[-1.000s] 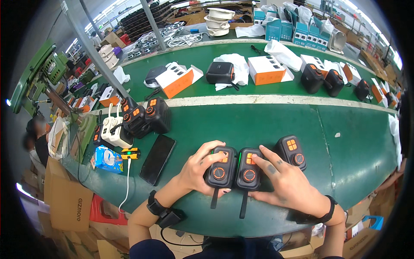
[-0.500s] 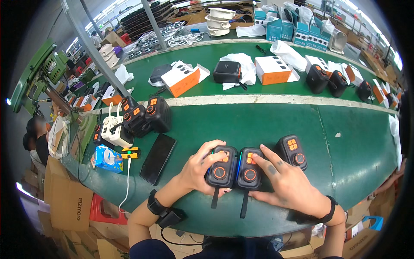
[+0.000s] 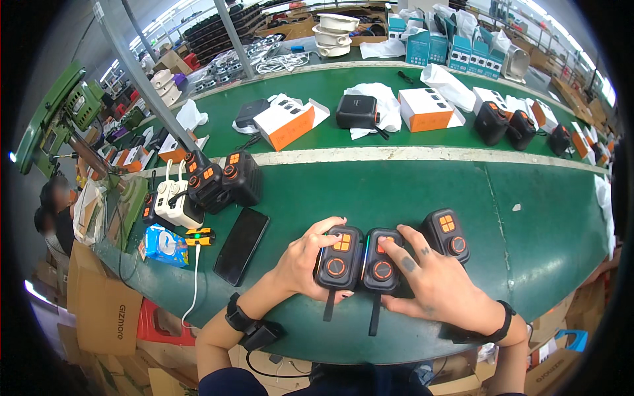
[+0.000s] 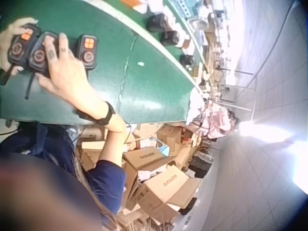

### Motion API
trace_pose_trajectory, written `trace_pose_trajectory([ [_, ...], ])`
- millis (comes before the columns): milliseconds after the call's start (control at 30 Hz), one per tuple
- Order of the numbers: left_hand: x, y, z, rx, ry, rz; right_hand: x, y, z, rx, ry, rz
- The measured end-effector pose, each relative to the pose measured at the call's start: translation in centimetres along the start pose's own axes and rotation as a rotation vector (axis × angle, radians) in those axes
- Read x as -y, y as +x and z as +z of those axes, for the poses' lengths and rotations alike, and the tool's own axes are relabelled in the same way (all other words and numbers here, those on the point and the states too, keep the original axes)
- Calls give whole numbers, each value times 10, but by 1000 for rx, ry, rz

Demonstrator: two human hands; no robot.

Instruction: The recorder is testing multiple handheld walkie-talkie devices by pressing buttons and checking indicator lights on an assembly line.

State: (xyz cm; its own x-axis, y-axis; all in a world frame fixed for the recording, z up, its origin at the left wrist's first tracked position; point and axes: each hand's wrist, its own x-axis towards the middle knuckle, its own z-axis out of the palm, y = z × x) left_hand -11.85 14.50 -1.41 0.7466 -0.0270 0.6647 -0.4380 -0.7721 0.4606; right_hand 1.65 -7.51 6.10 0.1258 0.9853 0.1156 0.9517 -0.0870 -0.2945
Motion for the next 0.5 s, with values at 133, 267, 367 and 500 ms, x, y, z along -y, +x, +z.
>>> trace_pose_trajectory([
  [133,2,-3,-6,4,12,8,4,4,3,-22,10,-17],
  [267,5,-7,-9,6,0,2,8,8,6,-27,21,-10],
  [367,7,-12,-11,6,5,-7,9,10,9,-54,36,-19],
  [500,15,-20,-17,-44,-107,17,15,17,18,-61,29,-38],
])
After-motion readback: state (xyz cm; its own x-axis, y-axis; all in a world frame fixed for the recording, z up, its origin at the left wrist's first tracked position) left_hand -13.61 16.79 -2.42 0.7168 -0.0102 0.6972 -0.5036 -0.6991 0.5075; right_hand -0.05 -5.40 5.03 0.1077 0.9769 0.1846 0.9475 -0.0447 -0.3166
